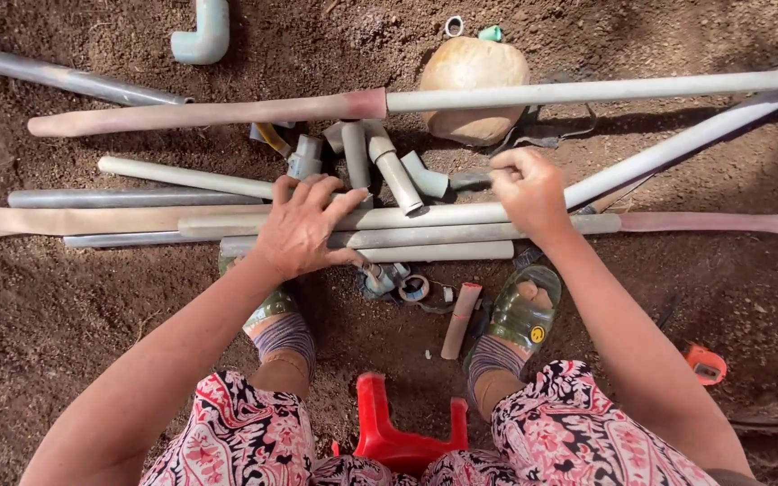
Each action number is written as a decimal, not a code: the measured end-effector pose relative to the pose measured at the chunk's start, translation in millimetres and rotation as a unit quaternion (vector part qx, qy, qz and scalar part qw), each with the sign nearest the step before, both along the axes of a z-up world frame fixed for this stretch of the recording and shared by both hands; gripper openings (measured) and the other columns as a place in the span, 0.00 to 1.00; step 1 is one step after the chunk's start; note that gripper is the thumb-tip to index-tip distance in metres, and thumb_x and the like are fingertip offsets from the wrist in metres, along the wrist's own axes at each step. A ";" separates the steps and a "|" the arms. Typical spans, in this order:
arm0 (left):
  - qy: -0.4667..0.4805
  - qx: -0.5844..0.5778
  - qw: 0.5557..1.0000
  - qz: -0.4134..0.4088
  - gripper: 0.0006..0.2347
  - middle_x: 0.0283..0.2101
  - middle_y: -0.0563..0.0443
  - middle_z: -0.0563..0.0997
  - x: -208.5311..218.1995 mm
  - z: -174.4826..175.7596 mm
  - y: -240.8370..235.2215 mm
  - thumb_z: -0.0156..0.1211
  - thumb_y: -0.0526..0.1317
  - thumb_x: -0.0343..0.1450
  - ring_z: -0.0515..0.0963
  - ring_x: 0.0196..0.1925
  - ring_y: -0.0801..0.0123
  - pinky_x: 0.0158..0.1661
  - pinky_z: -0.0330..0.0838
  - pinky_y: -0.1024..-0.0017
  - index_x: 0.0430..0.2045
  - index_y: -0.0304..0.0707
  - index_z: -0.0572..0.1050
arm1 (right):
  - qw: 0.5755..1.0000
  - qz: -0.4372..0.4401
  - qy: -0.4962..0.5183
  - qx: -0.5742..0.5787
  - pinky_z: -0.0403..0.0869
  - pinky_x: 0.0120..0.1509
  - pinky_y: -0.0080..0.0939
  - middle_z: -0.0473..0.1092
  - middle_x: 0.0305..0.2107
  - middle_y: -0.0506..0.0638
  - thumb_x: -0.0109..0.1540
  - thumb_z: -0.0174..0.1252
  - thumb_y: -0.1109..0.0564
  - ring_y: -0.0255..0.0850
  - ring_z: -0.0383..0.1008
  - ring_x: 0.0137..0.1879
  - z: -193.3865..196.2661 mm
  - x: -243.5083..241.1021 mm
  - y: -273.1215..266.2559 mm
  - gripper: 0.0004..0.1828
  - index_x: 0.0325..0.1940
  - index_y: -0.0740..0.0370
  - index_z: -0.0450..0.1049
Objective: The person sits on a small red stool on a dirt surface, surrounded by various PVC pipes and fittings. They pick up a long pipe, inspect it, and then use a hand saw to cut a smaller white pipe segment while holding it against a coconut shell.
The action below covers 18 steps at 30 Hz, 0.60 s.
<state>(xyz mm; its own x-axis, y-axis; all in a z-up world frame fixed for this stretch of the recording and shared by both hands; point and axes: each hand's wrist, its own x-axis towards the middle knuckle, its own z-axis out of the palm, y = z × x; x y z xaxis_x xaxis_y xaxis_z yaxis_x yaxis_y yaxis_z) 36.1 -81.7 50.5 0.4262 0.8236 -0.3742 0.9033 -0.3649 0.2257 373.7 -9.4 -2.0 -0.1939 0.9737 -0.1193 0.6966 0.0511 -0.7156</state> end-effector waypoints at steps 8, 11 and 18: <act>-0.051 -0.087 0.993 0.064 0.30 0.41 0.53 0.70 -1.3 -7.8 16.7 0.56 0.66 0.58 0.72 0.49 0.61 0.54 0.56 0.59 0.53 0.62 0.60 | 0.942 0.250 -0.159 -0.160 0.63 0.60 0.63 0.63 0.52 0.58 0.49 0.66 0.46 0.59 0.62 0.60 93.3 -72.3 -4.6 0.40 0.63 0.48 0.60; -0.073 -0.136 0.983 0.098 0.27 0.41 0.51 0.73 -6.5 -10.5 19.6 0.53 0.64 0.62 0.74 0.48 0.60 0.53 0.60 0.61 0.53 0.58 0.61 | 0.884 0.334 -0.291 -0.150 0.56 0.62 0.63 0.59 0.54 0.56 0.44 0.69 0.39 0.57 0.55 0.64 56.7 -65.4 -32.3 0.53 0.68 0.44 0.51; -0.078 -0.067 0.989 0.106 0.26 0.47 0.51 0.68 -3.9 -4.7 6.9 0.48 0.64 0.66 0.71 0.53 0.64 0.57 0.56 0.60 0.54 0.60 0.56 | 0.876 0.355 -0.300 0.127 0.59 0.45 0.48 0.60 0.31 0.52 0.37 0.61 0.51 0.48 0.64 0.37 15.3 -47.4 -57.8 0.53 0.67 0.51 0.55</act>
<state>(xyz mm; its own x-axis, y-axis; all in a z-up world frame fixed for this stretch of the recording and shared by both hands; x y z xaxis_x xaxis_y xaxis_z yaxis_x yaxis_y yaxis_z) 32.2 -74.9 45.8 0.3107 0.8477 -0.4299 0.9069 -0.1289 0.4011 326.2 -67.2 13.3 -0.7382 0.6429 -0.2042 0.6717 0.7285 -0.1348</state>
